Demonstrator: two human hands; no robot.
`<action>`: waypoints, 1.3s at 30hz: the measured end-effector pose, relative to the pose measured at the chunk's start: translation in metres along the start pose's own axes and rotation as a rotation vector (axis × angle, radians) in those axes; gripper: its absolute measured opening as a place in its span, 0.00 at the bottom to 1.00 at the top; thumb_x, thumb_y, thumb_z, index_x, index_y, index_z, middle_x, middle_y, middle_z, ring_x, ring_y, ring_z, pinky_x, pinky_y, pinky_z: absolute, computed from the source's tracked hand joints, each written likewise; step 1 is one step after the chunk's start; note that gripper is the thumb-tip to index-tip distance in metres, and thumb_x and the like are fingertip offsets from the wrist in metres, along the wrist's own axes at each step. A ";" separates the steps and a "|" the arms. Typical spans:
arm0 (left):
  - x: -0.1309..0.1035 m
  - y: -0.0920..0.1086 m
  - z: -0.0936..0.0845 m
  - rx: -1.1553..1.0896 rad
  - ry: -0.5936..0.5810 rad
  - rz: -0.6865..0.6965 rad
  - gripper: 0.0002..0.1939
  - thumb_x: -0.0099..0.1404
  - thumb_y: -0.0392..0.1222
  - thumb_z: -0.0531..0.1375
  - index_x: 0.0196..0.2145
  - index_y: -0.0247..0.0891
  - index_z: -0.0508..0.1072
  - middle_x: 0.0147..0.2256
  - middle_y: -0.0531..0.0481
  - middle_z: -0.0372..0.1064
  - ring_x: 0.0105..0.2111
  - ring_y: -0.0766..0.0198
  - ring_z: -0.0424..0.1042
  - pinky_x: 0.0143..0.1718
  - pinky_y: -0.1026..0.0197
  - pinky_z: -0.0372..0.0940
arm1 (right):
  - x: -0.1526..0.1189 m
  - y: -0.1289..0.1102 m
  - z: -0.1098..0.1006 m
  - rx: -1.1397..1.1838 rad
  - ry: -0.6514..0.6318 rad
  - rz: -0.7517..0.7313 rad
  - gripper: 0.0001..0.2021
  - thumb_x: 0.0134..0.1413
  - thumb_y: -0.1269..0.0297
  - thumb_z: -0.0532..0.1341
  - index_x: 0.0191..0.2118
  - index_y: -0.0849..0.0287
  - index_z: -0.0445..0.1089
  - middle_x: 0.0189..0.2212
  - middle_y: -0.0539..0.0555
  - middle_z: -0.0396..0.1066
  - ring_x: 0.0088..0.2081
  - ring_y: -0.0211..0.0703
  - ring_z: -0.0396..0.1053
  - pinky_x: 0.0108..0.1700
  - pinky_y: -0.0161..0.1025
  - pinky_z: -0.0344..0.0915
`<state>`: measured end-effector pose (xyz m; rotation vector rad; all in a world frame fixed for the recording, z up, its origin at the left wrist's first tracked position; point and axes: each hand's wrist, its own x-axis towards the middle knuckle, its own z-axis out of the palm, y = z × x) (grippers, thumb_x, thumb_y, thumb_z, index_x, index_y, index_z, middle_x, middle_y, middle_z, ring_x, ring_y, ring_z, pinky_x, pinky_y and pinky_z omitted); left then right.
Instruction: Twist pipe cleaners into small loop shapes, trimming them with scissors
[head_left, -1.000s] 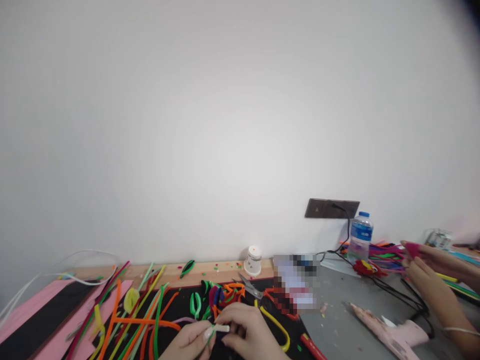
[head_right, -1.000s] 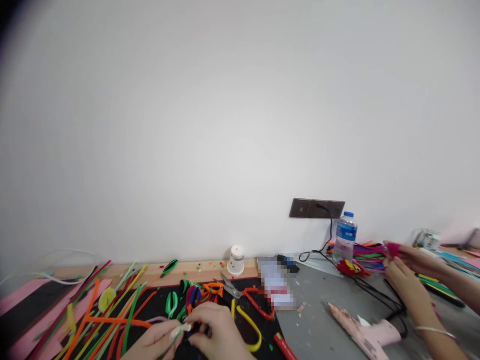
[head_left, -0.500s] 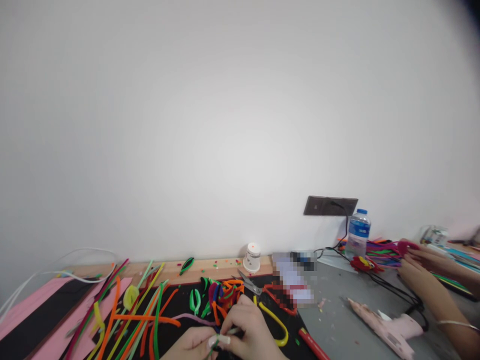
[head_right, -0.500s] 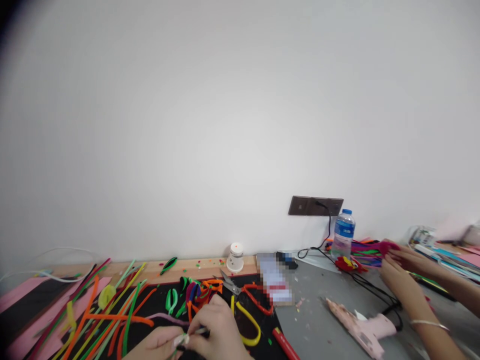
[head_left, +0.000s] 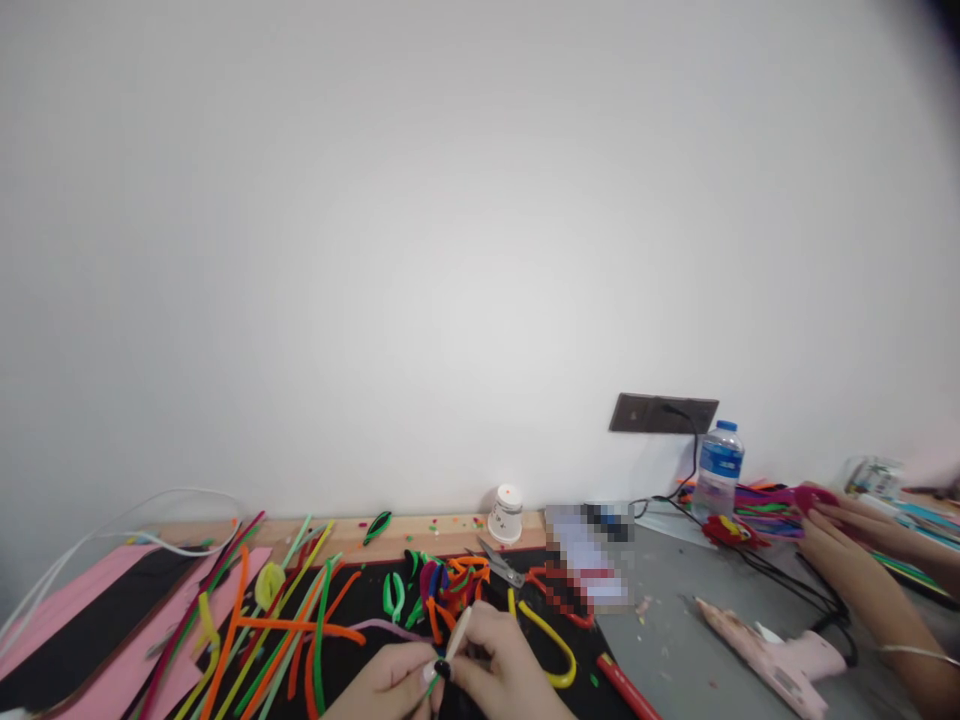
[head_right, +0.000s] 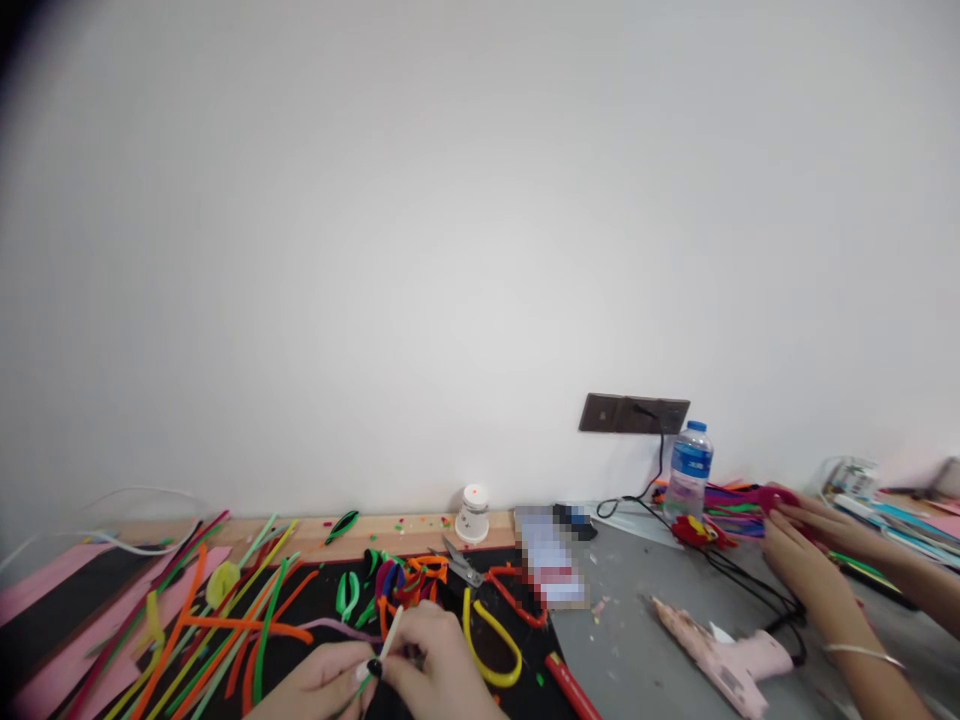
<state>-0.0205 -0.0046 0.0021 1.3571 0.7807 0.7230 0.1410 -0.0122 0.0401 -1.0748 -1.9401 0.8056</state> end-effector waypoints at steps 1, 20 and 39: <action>0.000 0.000 0.000 0.039 0.014 0.019 0.26 0.52 0.67 0.51 0.19 0.39 0.61 0.11 0.62 0.49 0.10 0.74 0.42 0.14 0.67 0.35 | 0.000 0.002 0.001 0.027 0.008 0.021 0.08 0.42 0.80 0.60 0.20 0.62 0.64 0.20 0.45 0.56 0.26 0.33 0.56 0.29 0.30 0.51; -0.013 0.021 0.004 0.874 0.223 0.326 0.13 0.61 0.30 0.43 0.23 0.40 0.60 0.22 0.55 0.59 0.22 0.67 0.59 0.24 0.68 0.51 | 0.004 0.016 0.019 0.925 0.035 0.345 0.13 0.37 0.63 0.67 0.17 0.64 0.63 0.13 0.48 0.62 0.14 0.27 0.50 0.18 0.29 0.40; -0.002 0.013 -0.009 0.041 0.480 0.173 0.19 0.57 0.53 0.55 0.39 0.39 0.75 0.37 0.48 0.73 0.45 0.54 0.66 0.51 0.55 0.55 | 0.007 0.021 0.016 0.976 0.226 0.245 0.17 0.39 0.58 0.68 0.33 0.63 0.68 0.22 0.48 0.66 0.15 0.27 0.55 0.16 0.26 0.52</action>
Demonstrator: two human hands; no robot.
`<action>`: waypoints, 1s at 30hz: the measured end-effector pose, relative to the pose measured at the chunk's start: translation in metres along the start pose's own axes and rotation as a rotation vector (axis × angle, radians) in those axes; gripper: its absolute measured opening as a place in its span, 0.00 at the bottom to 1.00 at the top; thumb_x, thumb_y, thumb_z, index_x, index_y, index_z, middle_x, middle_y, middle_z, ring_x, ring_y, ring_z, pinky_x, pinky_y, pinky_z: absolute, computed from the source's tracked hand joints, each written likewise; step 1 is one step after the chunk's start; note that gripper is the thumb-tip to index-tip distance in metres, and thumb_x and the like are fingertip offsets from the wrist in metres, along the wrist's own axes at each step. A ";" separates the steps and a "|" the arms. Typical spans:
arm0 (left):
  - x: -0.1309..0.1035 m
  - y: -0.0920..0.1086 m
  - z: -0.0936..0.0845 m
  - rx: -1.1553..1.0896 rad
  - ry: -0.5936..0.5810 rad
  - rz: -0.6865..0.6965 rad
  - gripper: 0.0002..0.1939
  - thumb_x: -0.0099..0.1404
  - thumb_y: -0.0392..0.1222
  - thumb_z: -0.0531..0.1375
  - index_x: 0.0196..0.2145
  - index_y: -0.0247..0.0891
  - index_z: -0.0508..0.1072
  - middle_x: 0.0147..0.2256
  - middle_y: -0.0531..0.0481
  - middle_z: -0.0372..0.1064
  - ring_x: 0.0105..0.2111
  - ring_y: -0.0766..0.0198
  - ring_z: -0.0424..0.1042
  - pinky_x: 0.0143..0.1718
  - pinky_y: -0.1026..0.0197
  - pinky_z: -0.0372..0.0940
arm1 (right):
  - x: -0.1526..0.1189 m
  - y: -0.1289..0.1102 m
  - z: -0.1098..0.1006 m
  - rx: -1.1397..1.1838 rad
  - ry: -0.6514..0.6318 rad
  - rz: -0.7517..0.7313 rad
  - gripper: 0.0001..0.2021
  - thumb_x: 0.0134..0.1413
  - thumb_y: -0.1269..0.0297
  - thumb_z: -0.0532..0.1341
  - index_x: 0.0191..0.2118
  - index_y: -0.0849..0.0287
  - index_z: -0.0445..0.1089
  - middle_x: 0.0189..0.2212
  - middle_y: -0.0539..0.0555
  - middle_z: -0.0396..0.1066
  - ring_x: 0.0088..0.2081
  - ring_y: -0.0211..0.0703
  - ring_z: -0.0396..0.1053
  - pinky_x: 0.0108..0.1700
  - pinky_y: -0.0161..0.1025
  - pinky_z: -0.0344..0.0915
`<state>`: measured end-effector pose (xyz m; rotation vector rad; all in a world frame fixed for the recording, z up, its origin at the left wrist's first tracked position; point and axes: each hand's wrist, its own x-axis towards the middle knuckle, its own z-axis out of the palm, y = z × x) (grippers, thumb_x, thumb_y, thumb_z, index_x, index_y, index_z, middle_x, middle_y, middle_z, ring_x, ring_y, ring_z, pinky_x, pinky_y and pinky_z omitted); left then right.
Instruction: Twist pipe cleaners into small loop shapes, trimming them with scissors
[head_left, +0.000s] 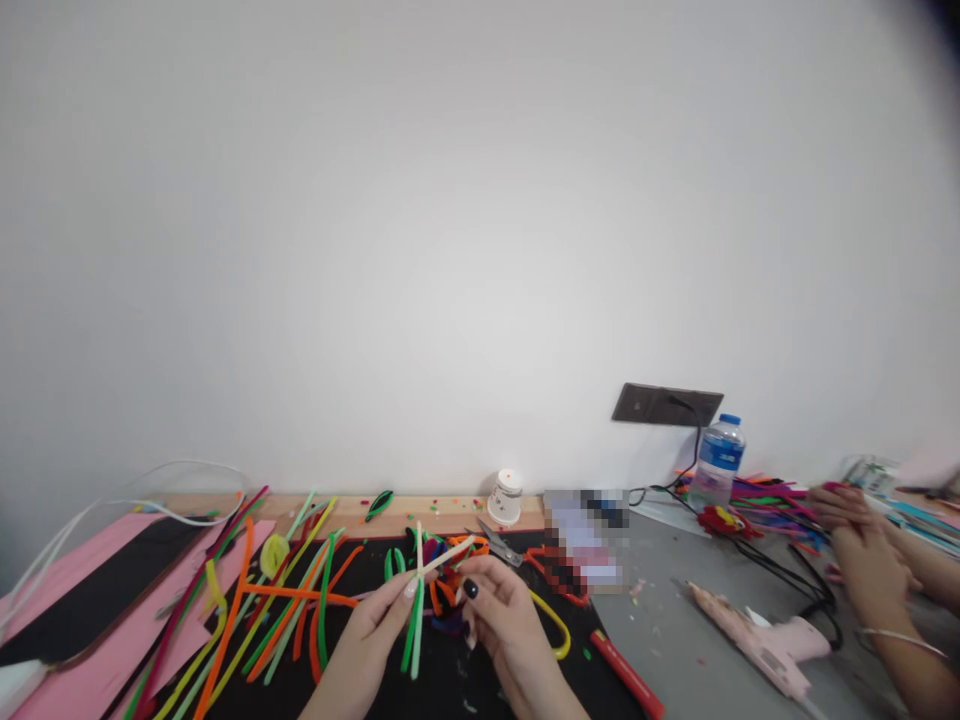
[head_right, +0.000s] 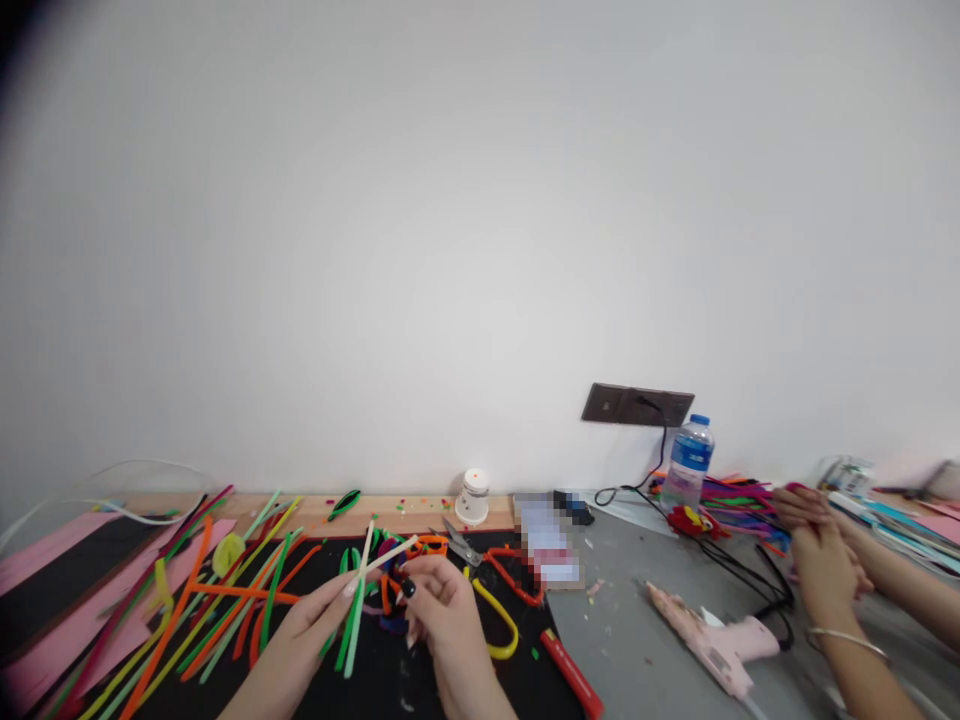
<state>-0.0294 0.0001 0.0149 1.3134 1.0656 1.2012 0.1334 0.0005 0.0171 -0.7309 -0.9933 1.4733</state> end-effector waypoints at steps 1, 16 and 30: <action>0.000 -0.002 0.001 -0.045 0.004 -0.014 0.19 0.55 0.53 0.57 0.39 0.39 0.75 0.37 0.48 0.74 0.45 0.53 0.66 0.51 0.55 0.55 | -0.001 0.002 0.001 -0.067 -0.003 -0.010 0.17 0.37 0.59 0.68 0.33 0.63 0.68 0.22 0.48 0.65 0.16 0.28 0.56 0.16 0.26 0.52; -0.003 -0.008 0.007 -0.138 0.045 -0.044 0.12 0.48 0.46 0.65 0.29 0.37 0.78 0.29 0.47 0.77 0.35 0.54 0.72 0.39 0.58 0.66 | -0.014 0.003 0.020 -0.647 -0.026 -0.122 0.05 0.40 0.77 0.59 0.27 0.63 0.65 0.21 0.46 0.61 0.23 0.33 0.58 0.26 0.30 0.55; -0.004 -0.007 0.009 -0.431 -0.013 -0.180 0.14 0.46 0.46 0.66 0.30 0.37 0.75 0.29 0.49 0.75 0.32 0.58 0.72 0.37 0.58 0.66 | -0.014 0.001 0.017 -0.621 -0.005 -0.106 0.05 0.47 0.72 0.56 0.30 0.63 0.68 0.21 0.49 0.63 0.21 0.33 0.58 0.23 0.30 0.55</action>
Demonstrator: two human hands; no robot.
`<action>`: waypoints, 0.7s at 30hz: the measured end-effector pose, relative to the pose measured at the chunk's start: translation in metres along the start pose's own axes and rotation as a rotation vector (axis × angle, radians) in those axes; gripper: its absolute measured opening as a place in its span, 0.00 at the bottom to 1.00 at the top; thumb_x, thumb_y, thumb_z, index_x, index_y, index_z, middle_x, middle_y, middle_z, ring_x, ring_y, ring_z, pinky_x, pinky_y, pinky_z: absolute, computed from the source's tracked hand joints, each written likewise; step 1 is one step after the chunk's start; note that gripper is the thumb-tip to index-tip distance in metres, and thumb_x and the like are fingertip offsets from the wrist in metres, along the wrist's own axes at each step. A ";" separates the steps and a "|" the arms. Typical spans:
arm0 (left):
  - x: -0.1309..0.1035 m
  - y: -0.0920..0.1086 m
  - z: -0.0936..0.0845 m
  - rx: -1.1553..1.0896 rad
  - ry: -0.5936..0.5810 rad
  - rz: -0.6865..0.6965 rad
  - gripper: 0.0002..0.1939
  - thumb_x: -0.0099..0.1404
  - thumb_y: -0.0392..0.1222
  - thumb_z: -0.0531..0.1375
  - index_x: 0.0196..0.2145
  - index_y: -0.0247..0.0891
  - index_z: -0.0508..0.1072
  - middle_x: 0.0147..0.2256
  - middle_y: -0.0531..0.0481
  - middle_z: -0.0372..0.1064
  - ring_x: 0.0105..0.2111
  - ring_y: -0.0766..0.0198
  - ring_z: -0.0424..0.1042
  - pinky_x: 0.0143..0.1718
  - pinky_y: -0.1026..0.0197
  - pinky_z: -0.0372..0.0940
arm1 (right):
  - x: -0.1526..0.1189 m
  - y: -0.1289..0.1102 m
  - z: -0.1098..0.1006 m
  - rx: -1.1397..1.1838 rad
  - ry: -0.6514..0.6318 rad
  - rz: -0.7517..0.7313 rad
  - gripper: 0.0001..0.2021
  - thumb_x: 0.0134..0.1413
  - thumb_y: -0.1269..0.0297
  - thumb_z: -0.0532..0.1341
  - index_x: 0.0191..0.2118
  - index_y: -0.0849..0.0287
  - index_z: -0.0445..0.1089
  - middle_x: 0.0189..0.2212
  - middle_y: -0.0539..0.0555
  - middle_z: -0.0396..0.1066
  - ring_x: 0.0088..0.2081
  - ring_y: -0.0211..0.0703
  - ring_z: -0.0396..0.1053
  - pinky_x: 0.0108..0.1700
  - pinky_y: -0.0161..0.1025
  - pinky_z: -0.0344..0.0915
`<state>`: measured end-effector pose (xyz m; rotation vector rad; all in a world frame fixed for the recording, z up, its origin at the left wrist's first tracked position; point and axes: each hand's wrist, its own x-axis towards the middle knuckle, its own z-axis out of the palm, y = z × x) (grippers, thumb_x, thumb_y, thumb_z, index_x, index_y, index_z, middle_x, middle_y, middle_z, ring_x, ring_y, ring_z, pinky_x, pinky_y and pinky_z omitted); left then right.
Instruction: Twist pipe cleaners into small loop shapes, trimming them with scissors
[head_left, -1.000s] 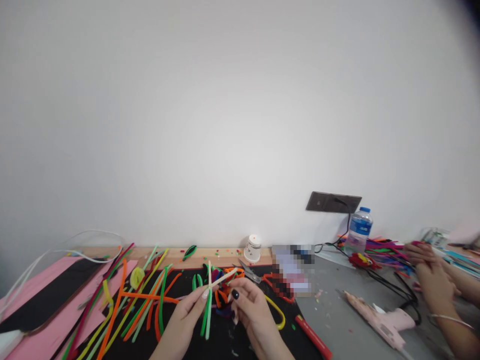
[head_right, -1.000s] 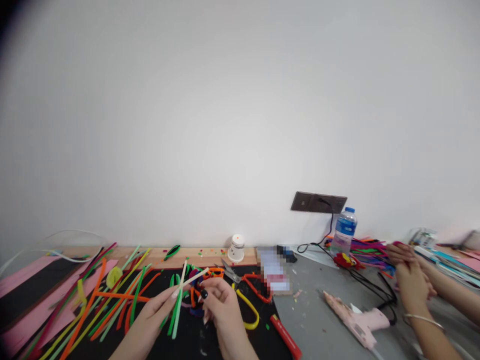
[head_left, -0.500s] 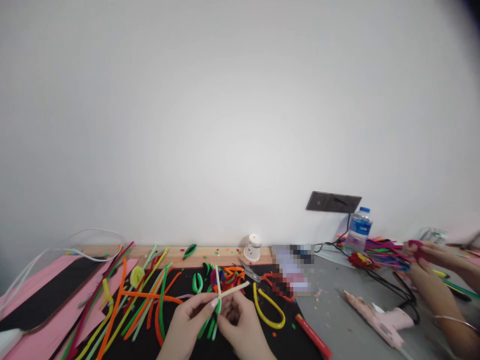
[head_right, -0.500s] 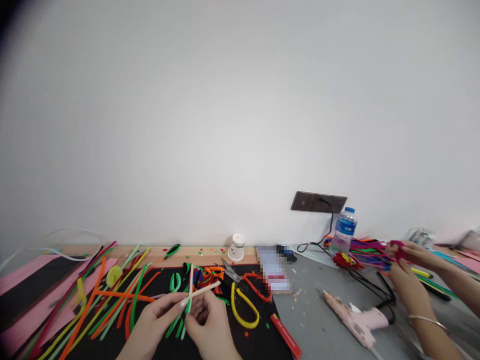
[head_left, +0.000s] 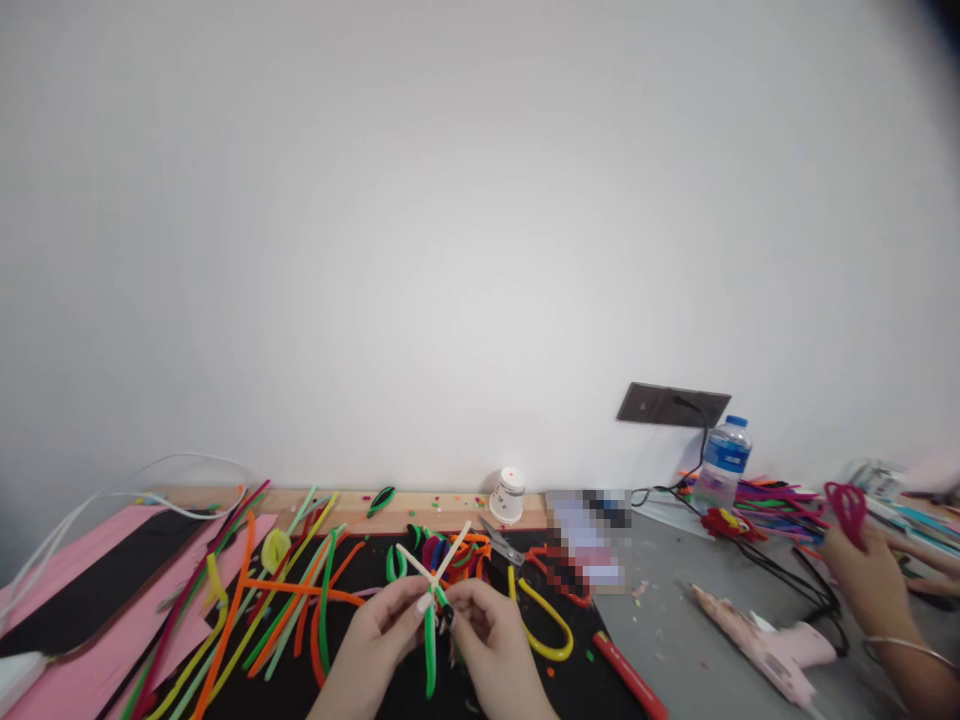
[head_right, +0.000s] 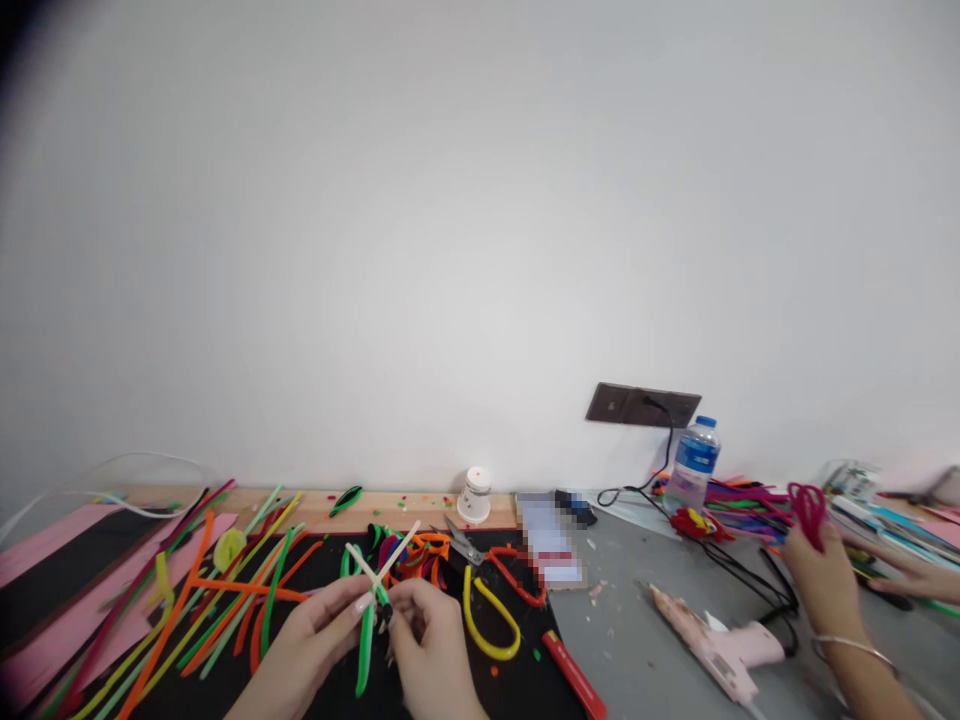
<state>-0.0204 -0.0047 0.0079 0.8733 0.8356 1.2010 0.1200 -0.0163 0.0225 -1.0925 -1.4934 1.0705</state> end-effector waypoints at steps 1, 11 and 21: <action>0.000 0.000 0.001 -0.029 -0.011 -0.013 0.13 0.46 0.46 0.66 0.30 0.37 0.75 0.28 0.49 0.74 0.31 0.60 0.72 0.36 0.59 0.66 | 0.000 -0.001 0.000 -0.006 0.001 0.003 0.05 0.47 0.72 0.56 0.29 0.63 0.68 0.20 0.48 0.62 0.21 0.33 0.58 0.22 0.29 0.55; -0.001 -0.001 0.003 -0.033 -0.057 -0.022 0.14 0.45 0.45 0.68 0.26 0.36 0.70 0.25 0.54 0.69 0.27 0.65 0.69 0.29 0.63 0.65 | 0.001 0.006 0.001 0.071 -0.043 0.072 0.05 0.48 0.67 0.58 0.28 0.63 0.67 0.18 0.47 0.62 0.16 0.30 0.56 0.18 0.28 0.52; 0.001 -0.001 -0.001 -0.018 -0.014 -0.056 0.15 0.42 0.45 0.69 0.25 0.35 0.72 0.24 0.52 0.71 0.26 0.64 0.71 0.27 0.64 0.64 | 0.004 0.006 -0.001 0.096 -0.018 0.105 0.04 0.47 0.68 0.57 0.28 0.63 0.67 0.18 0.47 0.63 0.16 0.29 0.53 0.17 0.27 0.49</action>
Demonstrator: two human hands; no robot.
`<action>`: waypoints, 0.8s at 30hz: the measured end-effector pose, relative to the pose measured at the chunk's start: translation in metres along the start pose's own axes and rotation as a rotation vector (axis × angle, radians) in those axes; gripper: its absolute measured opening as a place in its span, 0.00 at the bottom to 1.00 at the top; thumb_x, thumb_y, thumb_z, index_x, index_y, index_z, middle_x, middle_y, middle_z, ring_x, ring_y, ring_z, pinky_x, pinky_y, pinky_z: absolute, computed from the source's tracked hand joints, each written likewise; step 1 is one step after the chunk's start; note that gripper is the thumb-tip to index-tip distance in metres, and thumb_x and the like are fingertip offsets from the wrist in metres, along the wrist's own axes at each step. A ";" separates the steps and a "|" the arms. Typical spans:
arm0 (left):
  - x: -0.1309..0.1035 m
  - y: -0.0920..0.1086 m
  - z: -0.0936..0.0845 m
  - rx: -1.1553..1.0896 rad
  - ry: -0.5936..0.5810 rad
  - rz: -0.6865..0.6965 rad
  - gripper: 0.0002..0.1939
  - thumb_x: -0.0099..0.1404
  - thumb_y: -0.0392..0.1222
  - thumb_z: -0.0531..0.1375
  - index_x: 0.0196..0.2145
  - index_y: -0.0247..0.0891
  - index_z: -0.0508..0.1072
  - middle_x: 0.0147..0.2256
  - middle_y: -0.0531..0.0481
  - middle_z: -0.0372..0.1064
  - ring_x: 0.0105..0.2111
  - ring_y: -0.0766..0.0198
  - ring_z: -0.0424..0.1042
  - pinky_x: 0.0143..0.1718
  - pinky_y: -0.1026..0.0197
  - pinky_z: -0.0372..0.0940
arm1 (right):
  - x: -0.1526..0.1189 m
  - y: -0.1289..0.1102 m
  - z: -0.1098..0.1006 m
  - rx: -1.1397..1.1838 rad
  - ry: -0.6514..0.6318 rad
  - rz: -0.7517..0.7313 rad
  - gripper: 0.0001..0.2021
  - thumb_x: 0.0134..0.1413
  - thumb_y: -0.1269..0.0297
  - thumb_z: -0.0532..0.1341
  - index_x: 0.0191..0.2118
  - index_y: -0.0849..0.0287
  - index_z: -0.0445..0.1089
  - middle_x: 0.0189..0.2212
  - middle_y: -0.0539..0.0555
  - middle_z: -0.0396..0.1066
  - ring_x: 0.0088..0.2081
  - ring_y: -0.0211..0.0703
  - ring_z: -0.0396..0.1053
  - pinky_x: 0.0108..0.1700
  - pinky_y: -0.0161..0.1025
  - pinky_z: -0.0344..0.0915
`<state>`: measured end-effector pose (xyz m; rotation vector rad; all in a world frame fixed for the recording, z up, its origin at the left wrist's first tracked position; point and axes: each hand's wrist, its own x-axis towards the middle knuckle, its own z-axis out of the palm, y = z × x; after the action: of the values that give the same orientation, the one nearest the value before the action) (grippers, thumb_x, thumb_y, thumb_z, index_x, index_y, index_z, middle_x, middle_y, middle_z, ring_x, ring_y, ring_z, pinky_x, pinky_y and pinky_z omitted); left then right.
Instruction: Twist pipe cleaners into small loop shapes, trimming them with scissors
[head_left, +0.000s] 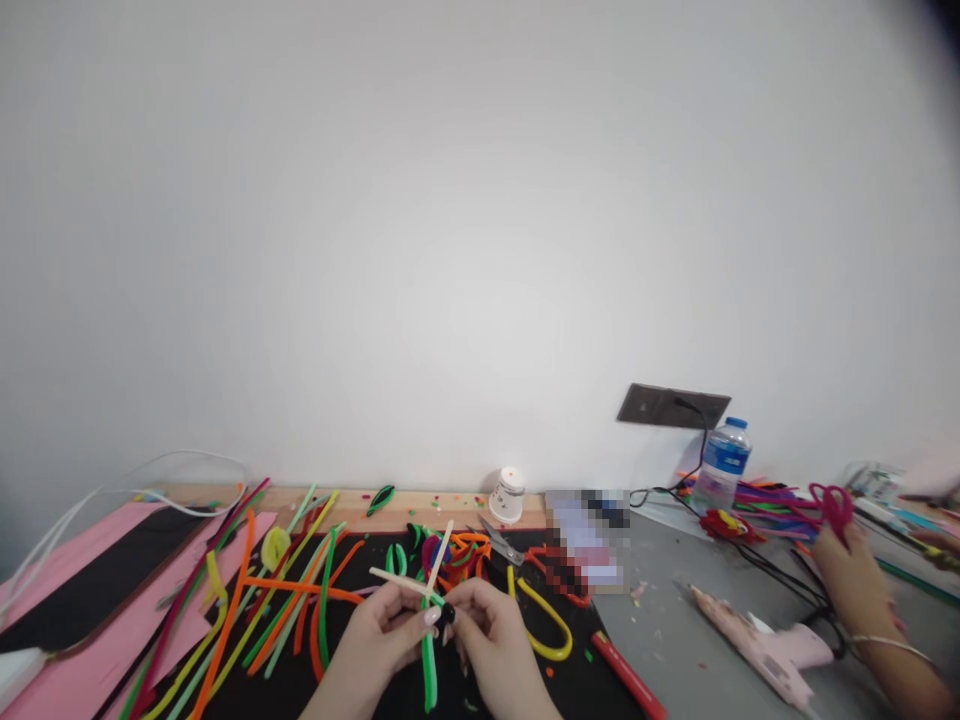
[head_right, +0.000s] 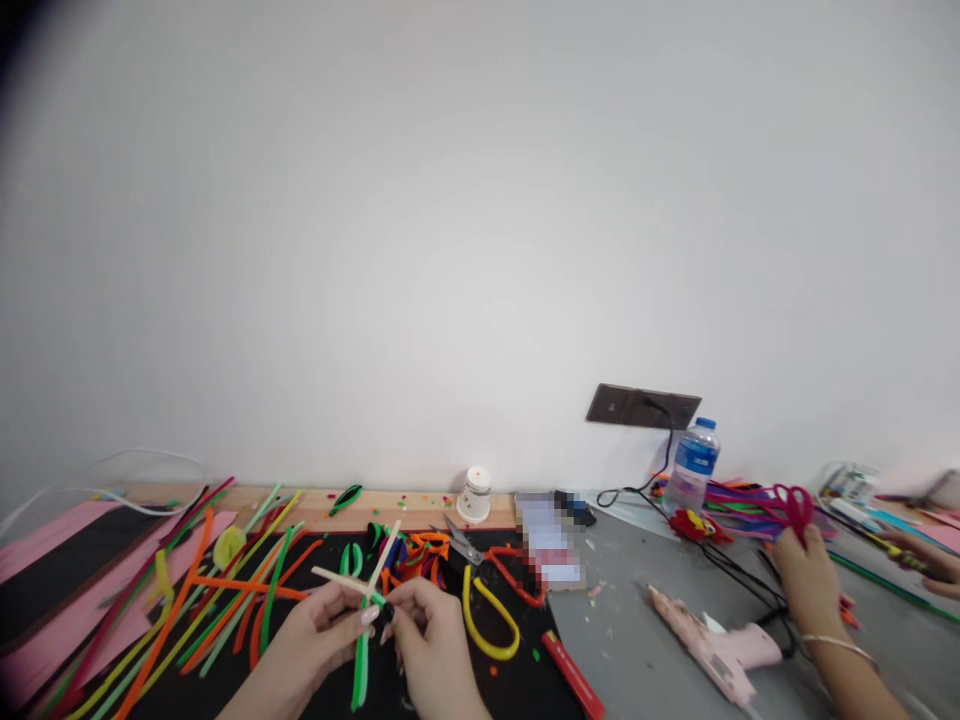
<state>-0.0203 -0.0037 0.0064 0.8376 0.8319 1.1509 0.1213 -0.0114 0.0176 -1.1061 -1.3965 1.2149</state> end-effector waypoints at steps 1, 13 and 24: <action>0.000 0.001 0.000 -0.011 -0.002 0.006 0.15 0.41 0.45 0.69 0.26 0.35 0.73 0.24 0.52 0.71 0.26 0.63 0.71 0.27 0.65 0.64 | 0.000 0.000 0.000 -0.004 -0.008 -0.003 0.04 0.47 0.69 0.56 0.29 0.63 0.67 0.18 0.47 0.63 0.16 0.29 0.53 0.17 0.27 0.48; -0.003 0.007 0.002 -0.129 -0.066 -0.029 0.13 0.45 0.42 0.68 0.32 0.39 0.77 0.27 0.50 0.74 0.29 0.63 0.71 0.36 0.59 0.64 | -0.001 -0.001 -0.002 0.015 -0.013 -0.036 0.03 0.48 0.72 0.56 0.28 0.63 0.67 0.19 0.48 0.64 0.19 0.31 0.54 0.21 0.28 0.48; -0.012 0.025 -0.003 -0.370 -0.272 -0.268 0.17 0.46 0.36 0.57 0.34 0.27 0.77 0.35 0.37 0.75 0.39 0.53 0.70 0.44 0.54 0.60 | 0.005 -0.001 -0.011 0.118 0.123 0.062 0.09 0.39 0.64 0.65 0.22 0.64 0.65 0.15 0.48 0.64 0.15 0.29 0.53 0.18 0.28 0.48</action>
<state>-0.0360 -0.0095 0.0284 0.5400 0.4689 0.8917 0.1311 -0.0047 0.0201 -1.1294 -1.1903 1.2356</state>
